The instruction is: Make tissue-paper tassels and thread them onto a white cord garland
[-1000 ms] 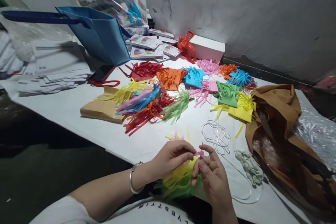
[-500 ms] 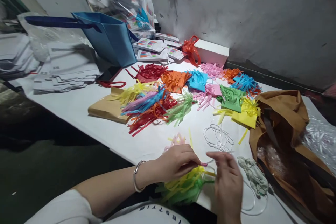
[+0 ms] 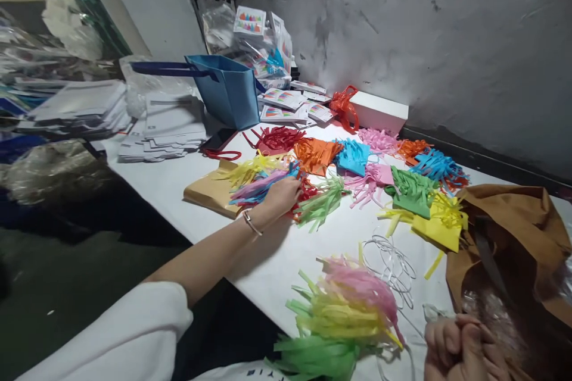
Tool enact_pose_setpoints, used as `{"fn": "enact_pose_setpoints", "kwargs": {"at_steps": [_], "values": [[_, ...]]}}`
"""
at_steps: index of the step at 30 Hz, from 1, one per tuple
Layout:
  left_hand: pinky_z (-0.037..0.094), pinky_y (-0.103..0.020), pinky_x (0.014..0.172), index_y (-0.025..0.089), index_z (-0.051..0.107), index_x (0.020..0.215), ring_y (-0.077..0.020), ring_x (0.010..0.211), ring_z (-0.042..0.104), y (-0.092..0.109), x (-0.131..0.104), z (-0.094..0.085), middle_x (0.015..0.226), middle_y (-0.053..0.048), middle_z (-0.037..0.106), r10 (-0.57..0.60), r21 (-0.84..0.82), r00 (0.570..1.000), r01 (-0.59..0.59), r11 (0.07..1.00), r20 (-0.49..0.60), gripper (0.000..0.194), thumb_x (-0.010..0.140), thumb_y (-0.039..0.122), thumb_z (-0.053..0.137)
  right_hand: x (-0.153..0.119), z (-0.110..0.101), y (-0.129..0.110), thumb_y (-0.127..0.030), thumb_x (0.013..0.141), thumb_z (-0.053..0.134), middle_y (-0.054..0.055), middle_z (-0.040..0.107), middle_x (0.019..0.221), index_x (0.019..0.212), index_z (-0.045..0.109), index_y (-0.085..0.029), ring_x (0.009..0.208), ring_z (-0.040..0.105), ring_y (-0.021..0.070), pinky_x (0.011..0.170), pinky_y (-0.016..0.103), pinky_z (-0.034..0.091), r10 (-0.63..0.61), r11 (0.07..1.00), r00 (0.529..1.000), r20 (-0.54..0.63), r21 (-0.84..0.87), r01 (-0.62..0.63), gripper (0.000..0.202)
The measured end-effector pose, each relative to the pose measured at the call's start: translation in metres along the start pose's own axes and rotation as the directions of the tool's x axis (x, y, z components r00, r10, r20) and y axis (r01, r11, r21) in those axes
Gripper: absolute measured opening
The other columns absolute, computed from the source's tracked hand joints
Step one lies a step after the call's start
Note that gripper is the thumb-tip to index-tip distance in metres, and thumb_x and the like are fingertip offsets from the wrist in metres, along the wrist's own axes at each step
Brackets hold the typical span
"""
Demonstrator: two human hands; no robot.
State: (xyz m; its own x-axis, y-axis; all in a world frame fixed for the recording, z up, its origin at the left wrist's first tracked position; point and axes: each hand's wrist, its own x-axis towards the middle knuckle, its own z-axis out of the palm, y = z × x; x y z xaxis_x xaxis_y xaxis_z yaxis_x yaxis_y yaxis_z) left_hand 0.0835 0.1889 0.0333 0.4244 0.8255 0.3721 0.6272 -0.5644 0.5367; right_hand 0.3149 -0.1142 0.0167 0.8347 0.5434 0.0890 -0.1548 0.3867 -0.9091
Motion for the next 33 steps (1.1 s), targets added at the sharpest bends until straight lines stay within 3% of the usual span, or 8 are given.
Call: {"fn": "enact_pose_setpoints", "kwargs": {"at_steps": [3,7,12,15,18,20,24,33], "values": [[0.05,-0.031,0.081,0.015,0.07,0.083,-0.0189,0.083,0.064,0.012,0.02,-0.023,0.086,-0.007,0.069,0.136,-0.111,0.984,-0.15,0.982,-0.119,0.009,0.086,0.018,0.063,-0.007,0.003,0.007,-0.035,0.081,0.076,-0.006,0.046,0.052,0.086,0.065,-0.02,0.045,0.045,0.0084,0.041,0.02,0.037,-0.003,0.999,1.0,0.019,-0.052,0.004,0.019],[0.05,-0.035,0.092,0.016,0.069,0.097,-0.0187,0.098,0.064,0.052,0.019,-0.069,0.1,-0.008,0.07,0.275,-0.276,0.809,-0.464,0.842,-0.519,0.019,0.097,0.027,0.053,-0.02,0.006,0.013,-0.039,0.079,0.078,-0.004,0.052,0.057,0.083,0.066,-0.02,0.049,0.05,0.0088,0.044,0.02,0.043,-0.005,0.987,0.999,0.047,-0.16,0.012,0.022],[0.053,-0.031,0.08,0.019,0.071,0.106,-0.0185,0.089,0.067,0.1,-0.039,-0.069,0.096,-0.01,0.072,0.634,-0.479,0.765,-0.6,0.64,-0.112,0.02,0.096,0.018,0.054,-0.044,0.03,0.014,-0.036,0.085,0.07,0.006,0.065,0.094,0.082,0.071,-0.022,0.068,0.06,0.0136,0.057,0.024,0.051,-0.076,0.919,0.966,0.246,-0.357,0.164,0.014],[0.053,-0.028,0.072,0.017,0.07,0.11,-0.0171,0.08,0.067,0.111,-0.079,-0.037,0.088,-0.01,0.073,0.668,-0.671,0.744,-0.496,0.552,-0.001,0.021,0.093,0.014,0.058,-0.052,0.049,0.01,-0.027,0.09,0.062,0.01,0.061,0.122,0.089,0.073,-0.025,0.088,0.063,0.0202,0.075,0.033,0.053,-0.102,0.849,0.819,0.565,-0.379,0.368,0.012],[0.052,-0.025,0.068,0.017,0.068,0.115,-0.0147,0.074,0.065,0.113,-0.106,-0.008,0.084,-0.007,0.072,0.418,-0.838,0.908,-0.196,0.509,0.041,0.025,0.09,0.017,0.065,-0.057,0.062,0.012,-0.021,0.093,0.055,0.008,0.066,0.106,0.096,0.07,-0.026,0.085,0.063,0.0196,0.075,0.033,0.052,0.0,0.832,0.714,0.7,-0.396,0.388,0.016],[0.052,-0.024,0.069,0.017,0.067,0.115,-0.0147,0.077,0.065,0.112,-0.116,0.005,0.087,-0.007,0.071,0.225,-0.893,0.95,0.103,0.437,0.219,0.028,0.088,0.025,0.068,-0.061,0.066,0.016,-0.021,0.095,0.052,0.005,0.067,0.09,0.092,0.067,-0.025,0.079,0.062,0.0183,0.071,0.03,0.051,0.02,0.824,0.742,0.67,-0.431,0.367,0.015],[0.051,-0.024,0.072,0.012,0.072,0.09,-0.0149,0.08,0.062,0.109,-0.126,0.016,0.088,-0.007,0.068,0.108,-0.846,0.858,0.463,0.262,0.503,0.027,0.086,0.039,0.071,-0.065,0.066,0.022,-0.023,0.095,0.052,0.005,0.067,0.096,0.09,0.066,-0.024,0.091,0.063,0.019,0.08,0.031,0.051,-0.038,0.78,0.783,0.621,-0.472,0.411,0.015],[0.046,-0.02,0.059,0.016,0.067,0.109,-0.0087,0.062,0.056,0.108,-0.137,0.02,0.076,0.0,0.062,0.053,-0.813,0.811,0.582,0.031,0.582,0.035,0.082,0.037,0.076,-0.063,0.053,0.006,-0.032,0.096,0.054,0.0,0.063,0.069,0.094,0.067,-0.022,0.057,0.058,0.0129,0.055,0.022,0.047,0.054,0.751,0.87,0.49,-0.594,0.288,0.017]]}}
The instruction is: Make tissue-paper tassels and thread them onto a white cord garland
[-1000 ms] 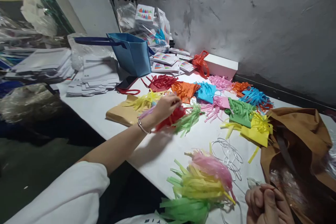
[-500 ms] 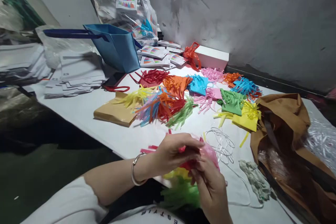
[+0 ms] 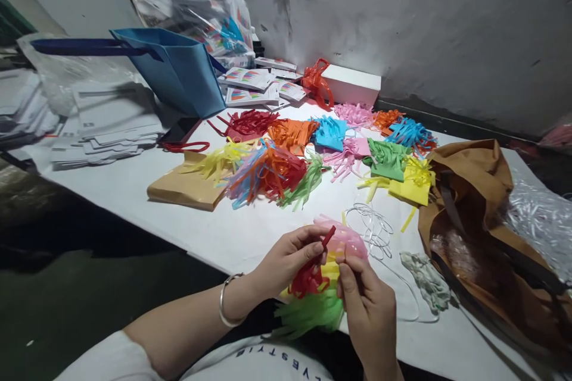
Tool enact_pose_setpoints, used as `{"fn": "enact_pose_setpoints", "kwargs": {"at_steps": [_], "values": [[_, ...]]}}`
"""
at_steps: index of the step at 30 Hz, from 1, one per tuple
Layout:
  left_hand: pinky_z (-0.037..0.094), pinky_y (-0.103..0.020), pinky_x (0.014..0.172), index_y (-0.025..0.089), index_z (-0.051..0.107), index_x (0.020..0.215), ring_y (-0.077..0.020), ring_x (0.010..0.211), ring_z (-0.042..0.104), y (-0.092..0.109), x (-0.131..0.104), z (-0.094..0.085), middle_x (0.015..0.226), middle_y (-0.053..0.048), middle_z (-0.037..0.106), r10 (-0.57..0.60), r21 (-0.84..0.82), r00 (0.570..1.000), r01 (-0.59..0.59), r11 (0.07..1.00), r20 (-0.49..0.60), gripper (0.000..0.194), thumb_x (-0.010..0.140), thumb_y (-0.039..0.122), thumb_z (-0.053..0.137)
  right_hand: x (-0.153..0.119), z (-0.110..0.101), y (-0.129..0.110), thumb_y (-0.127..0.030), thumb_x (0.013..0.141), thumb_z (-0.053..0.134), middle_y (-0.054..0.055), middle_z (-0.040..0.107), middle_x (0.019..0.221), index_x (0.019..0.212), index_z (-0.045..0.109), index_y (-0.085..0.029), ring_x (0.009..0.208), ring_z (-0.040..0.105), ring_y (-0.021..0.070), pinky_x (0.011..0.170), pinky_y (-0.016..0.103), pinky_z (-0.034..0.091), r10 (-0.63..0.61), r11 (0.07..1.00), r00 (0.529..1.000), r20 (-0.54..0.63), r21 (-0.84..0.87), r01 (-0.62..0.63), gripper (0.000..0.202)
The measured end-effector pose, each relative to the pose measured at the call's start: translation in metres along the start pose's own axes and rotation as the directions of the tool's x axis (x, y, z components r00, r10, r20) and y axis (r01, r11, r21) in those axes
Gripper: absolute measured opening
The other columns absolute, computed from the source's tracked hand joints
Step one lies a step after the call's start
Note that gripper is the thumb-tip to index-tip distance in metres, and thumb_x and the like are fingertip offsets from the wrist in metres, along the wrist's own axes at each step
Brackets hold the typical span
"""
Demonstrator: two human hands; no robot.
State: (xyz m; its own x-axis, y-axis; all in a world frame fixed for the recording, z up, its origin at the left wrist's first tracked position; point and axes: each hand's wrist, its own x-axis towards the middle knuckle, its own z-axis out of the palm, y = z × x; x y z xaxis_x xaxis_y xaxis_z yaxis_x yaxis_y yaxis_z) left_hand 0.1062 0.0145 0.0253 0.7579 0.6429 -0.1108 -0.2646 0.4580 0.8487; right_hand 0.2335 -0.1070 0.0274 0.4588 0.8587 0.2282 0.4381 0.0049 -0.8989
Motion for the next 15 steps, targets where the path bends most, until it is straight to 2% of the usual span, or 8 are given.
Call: {"fn": "enact_pose_setpoints", "kwargs": {"at_steps": [5,9,15], "values": [[0.047,-0.021,0.062,0.018,0.067,0.105,-0.0082,0.066,0.057,-0.0023,-0.0023,0.0033,0.084,0.001,0.064,0.05,0.03,0.999,-0.05,0.998,0.005,0.029,0.082,0.034,0.076,0.0032,0.0019,-0.0108,-0.038,0.096,0.05,0.002,0.065,0.071,0.09,0.068,-0.02,0.056,0.056,0.0128,0.047,0.021,0.04,0.069,0.997,0.991,0.114,0.038,-0.074,0.026],[0.047,-0.02,0.063,0.018,0.066,0.104,-0.0077,0.066,0.058,-0.0018,-0.002,0.0022,0.082,0.001,0.063,0.067,0.052,0.997,-0.069,0.996,0.039,0.027,0.084,0.035,0.074,0.0031,0.001,-0.0111,-0.04,0.096,0.05,0.003,0.066,0.072,0.088,0.067,-0.019,0.054,0.053,0.0118,0.044,0.021,0.034,0.111,0.991,0.985,0.135,0.057,-0.119,0.028],[0.047,-0.019,0.063,0.017,0.066,0.101,-0.0072,0.066,0.057,-0.0031,-0.0021,0.0004,0.083,0.001,0.063,0.084,0.108,0.996,-0.088,0.99,0.043,0.026,0.084,0.035,0.073,0.0025,-0.0005,-0.0097,-0.043,0.095,0.05,0.001,0.06,0.066,0.085,0.066,-0.018,0.049,0.046,0.0102,0.043,0.021,0.033,0.149,0.986,0.976,0.158,0.054,-0.159,0.031]]}}
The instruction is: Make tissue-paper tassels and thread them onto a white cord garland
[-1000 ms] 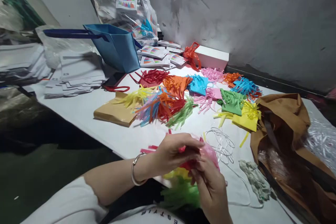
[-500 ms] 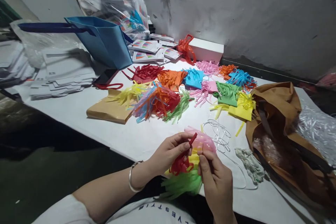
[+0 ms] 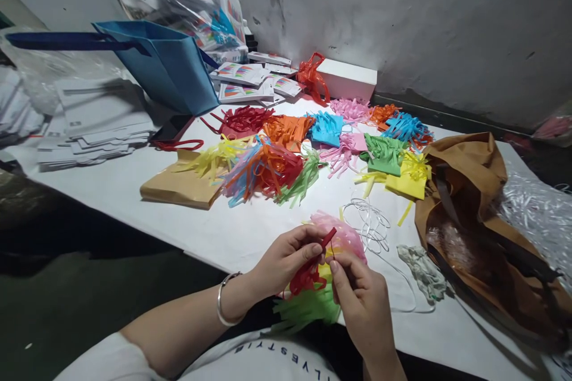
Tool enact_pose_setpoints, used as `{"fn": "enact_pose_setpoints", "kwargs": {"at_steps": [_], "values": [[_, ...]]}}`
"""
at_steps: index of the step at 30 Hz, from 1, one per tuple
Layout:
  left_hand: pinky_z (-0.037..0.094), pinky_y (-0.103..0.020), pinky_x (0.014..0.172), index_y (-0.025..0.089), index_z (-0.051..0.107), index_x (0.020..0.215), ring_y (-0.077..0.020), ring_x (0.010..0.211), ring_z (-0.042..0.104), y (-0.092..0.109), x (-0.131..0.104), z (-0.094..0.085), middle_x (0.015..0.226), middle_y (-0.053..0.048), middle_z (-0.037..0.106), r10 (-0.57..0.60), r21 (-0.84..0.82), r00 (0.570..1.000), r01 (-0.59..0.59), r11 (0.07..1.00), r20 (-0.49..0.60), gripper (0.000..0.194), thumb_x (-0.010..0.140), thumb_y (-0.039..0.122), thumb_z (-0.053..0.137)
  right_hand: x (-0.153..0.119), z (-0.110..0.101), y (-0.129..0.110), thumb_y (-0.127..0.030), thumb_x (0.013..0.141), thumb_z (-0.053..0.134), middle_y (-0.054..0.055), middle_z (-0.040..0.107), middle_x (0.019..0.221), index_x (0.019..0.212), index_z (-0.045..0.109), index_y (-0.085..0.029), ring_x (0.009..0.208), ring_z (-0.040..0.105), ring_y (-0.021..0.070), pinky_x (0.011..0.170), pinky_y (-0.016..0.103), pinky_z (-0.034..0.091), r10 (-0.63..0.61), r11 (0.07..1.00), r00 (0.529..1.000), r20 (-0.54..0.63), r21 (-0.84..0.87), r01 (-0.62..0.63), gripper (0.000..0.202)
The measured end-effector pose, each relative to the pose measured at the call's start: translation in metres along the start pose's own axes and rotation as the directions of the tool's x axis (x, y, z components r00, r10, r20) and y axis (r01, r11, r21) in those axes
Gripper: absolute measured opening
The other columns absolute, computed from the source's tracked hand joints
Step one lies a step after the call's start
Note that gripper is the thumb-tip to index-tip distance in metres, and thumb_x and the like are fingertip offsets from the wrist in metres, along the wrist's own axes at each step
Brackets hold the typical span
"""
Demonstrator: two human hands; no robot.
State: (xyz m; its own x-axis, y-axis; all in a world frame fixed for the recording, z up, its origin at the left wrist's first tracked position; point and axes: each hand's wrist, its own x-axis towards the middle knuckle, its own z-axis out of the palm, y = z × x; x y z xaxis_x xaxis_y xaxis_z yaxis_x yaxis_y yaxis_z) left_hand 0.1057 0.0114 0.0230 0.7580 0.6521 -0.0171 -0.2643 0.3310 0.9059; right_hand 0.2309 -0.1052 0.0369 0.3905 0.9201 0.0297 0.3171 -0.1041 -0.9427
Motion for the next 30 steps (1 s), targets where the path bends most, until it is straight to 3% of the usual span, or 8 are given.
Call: {"fn": "enact_pose_setpoints", "kwargs": {"at_steps": [5,9,11,15,19,23,28,30], "values": [[0.048,-0.02,0.061,0.016,0.065,0.103,-0.0087,0.065,0.057,-0.003,-0.001,-0.003,0.081,0.0,0.064,-0.011,0.074,1.0,0.012,0.997,-0.007,0.029,0.085,0.038,0.07,0.001,-0.002,-0.001,-0.045,0.094,0.052,-0.001,0.054,0.06,0.085,0.067,-0.018,0.049,0.042,0.0099,0.043,0.021,0.031,0.07,0.997,0.997,0.013,0.027,-0.07,0.032],[0.049,-0.022,0.062,0.015,0.068,0.093,-0.0114,0.067,0.059,0.001,-0.002,-0.007,0.078,-0.003,0.067,0.107,0.431,0.993,-0.115,0.895,0.042,0.017,0.089,0.031,0.065,0.001,-0.007,-0.001,-0.046,0.092,0.056,-0.003,0.048,0.055,0.079,0.066,-0.018,0.047,0.04,0.0084,0.042,0.02,0.03,0.126,0.989,0.988,0.091,0.07,-0.133,0.032],[0.051,-0.024,0.067,0.014,0.069,0.09,-0.0134,0.072,0.062,0.004,-0.002,-0.009,0.08,-0.005,0.07,0.212,0.583,0.961,-0.278,0.764,0.179,0.014,0.091,0.026,0.062,0.002,-0.008,0.001,-0.048,0.09,0.058,-0.004,0.048,0.052,0.078,0.064,-0.018,0.043,0.04,0.0073,0.04,0.019,0.029,0.169,0.974,0.977,0.132,0.132,-0.187,0.033],[0.053,-0.024,0.068,0.015,0.068,0.101,-0.0143,0.076,0.065,0.009,-0.002,-0.013,0.085,-0.009,0.071,0.363,0.643,0.851,-0.524,0.558,0.378,0.016,0.095,0.019,0.055,0.005,-0.003,0.003,-0.054,0.085,0.065,-0.004,0.057,0.056,0.084,0.061,-0.018,0.037,0.047,0.0078,0.035,0.018,0.034,0.278,0.903,0.954,0.111,0.308,-0.299,0.036],[0.051,-0.021,0.066,0.014,0.067,0.103,-0.0135,0.074,0.063,0.01,-0.001,-0.014,0.084,-0.009,0.068,0.385,0.657,0.816,-0.576,0.486,0.431,0.016,0.096,0.017,0.053,0.007,0.005,0.006,-0.054,0.081,0.07,-0.004,0.061,0.061,0.112,0.057,-0.019,0.041,0.055,0.0117,0.04,0.022,0.046,0.274,0.843,0.959,0.078,0.46,-0.279,0.048],[0.049,-0.021,0.066,0.014,0.067,0.102,-0.0142,0.074,0.062,0.009,-0.002,-0.015,0.083,-0.009,0.067,0.342,0.675,0.809,-0.588,0.447,0.478,0.019,0.098,0.019,0.05,0.008,0.009,0.013,-0.052,0.086,0.065,-0.002,0.06,0.063,0.103,0.061,-0.018,0.045,0.055,0.0122,0.043,0.024,0.047,0.219,0.89,0.97,0.107,0.386,-0.243,0.037],[0.047,-0.023,0.065,0.016,0.069,0.103,-0.016,0.073,0.062,0.0,0.0,-0.018,0.084,-0.01,0.068,0.216,0.759,0.871,-0.491,0.428,0.441,0.024,0.099,0.024,0.047,0.014,0.009,0.021,-0.043,0.088,0.064,0.007,0.065,0.097,0.088,0.065,-0.021,0.092,0.064,0.0207,0.073,0.03,0.053,-0.033,0.99,0.983,-0.181,0.13,0.057,0.022],[0.047,-0.024,0.063,0.017,0.07,0.101,-0.017,0.072,0.063,-0.006,0.001,-0.019,0.084,-0.01,0.069,0.171,0.766,0.877,-0.477,0.431,0.45,0.023,0.097,0.024,0.049,0.019,-0.007,0.025,-0.045,0.091,0.06,0.006,0.064,0.094,0.086,0.063,-0.023,0.086,0.063,0.0197,0.07,0.032,0.052,-0.081,0.975,0.943,-0.323,0.173,0.143,0.023]]}}
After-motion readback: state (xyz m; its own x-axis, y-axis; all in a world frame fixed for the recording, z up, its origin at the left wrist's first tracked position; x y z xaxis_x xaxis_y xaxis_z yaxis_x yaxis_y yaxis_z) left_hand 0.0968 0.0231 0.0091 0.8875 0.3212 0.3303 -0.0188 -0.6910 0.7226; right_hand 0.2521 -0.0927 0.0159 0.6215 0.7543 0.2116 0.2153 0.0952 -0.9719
